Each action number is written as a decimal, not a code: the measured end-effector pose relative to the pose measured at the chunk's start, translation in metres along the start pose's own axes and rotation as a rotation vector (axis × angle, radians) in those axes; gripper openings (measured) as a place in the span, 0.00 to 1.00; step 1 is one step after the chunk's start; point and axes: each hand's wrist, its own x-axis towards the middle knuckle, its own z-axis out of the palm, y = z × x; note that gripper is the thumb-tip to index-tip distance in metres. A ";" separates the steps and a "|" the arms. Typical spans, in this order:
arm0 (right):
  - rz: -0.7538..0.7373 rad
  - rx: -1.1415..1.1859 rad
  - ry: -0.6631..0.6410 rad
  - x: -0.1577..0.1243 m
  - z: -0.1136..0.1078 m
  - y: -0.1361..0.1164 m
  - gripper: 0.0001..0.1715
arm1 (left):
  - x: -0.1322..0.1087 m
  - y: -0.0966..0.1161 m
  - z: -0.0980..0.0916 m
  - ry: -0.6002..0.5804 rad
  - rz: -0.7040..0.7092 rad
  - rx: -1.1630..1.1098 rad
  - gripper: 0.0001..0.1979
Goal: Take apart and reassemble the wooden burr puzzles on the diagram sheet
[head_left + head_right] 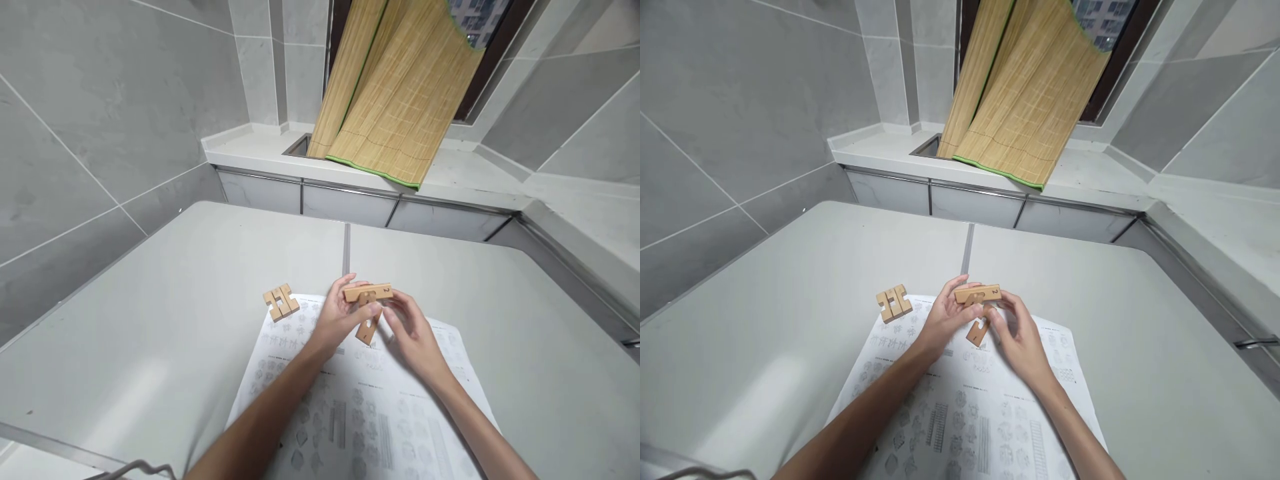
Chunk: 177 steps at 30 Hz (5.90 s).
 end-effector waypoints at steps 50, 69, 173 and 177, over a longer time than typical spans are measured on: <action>-0.093 -0.226 0.257 0.000 -0.012 -0.006 0.16 | -0.013 -0.007 0.008 -0.333 0.567 1.049 0.43; 0.126 -0.015 0.358 0.008 -0.020 0.009 0.23 | -0.020 0.002 0.013 -0.447 0.673 1.170 0.21; 0.117 -0.262 -0.086 -0.004 0.001 0.003 0.22 | -0.011 0.099 -0.159 0.337 0.235 1.217 0.18; 0.103 -0.263 -0.087 -0.004 0.001 0.005 0.22 | -0.011 0.099 -0.158 0.334 0.232 1.221 0.18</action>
